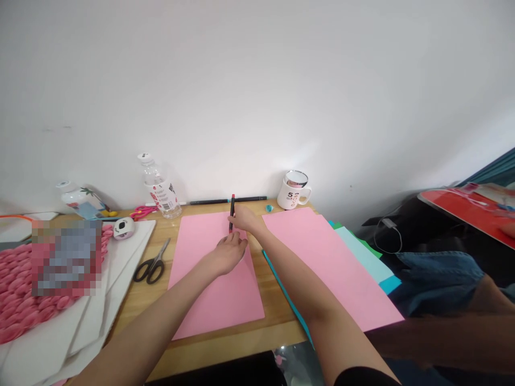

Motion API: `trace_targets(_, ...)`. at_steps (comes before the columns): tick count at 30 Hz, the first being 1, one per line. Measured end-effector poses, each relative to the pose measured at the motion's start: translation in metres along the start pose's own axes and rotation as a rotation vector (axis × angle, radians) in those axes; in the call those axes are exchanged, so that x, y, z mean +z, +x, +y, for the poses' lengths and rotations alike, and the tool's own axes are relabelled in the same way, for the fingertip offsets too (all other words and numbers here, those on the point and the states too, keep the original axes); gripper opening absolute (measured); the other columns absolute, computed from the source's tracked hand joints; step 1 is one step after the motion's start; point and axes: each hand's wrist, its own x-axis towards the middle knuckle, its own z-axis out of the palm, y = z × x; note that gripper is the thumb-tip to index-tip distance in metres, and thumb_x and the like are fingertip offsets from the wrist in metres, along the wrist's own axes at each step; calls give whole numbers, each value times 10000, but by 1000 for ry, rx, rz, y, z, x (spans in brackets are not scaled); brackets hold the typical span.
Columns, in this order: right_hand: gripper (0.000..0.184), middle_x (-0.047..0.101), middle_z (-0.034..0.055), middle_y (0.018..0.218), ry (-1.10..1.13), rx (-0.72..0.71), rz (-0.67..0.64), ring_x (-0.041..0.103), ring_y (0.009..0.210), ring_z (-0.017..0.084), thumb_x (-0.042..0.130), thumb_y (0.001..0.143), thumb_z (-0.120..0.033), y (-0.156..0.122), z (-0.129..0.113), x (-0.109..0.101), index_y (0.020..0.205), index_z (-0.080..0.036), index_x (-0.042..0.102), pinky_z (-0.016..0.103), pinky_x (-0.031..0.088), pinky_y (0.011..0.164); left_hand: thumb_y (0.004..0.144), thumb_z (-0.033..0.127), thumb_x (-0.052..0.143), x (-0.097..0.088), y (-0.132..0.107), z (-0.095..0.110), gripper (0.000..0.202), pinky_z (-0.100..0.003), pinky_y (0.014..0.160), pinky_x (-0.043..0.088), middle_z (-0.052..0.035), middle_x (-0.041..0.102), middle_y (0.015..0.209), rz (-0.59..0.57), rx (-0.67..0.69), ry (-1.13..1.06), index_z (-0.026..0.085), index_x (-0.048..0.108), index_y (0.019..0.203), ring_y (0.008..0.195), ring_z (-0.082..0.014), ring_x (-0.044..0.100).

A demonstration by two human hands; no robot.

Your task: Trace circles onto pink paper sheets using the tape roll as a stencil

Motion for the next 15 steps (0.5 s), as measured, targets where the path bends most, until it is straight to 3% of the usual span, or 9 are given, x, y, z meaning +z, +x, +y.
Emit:
trace_targets(9,223,710,81,822,81,112,86,666,780,202,630,748,-158,-17,16,-1,968,-122,611,247,448,651,755,-15,436,9,2,-5,463,-434,934,411,-210,488,1278,70,22,-101,112,466,1200,1209,-314,456)
trace_targets(15,40,662,32,641,295,156,172,657,616,174,586,787,-164,-32,21,-7,820,-142,582,256,485,604,725,-44,417,7,-4,-8,388,-413,881,429,-191,531,1126,122,58,-84,99,505,1074,1094,-303,498)
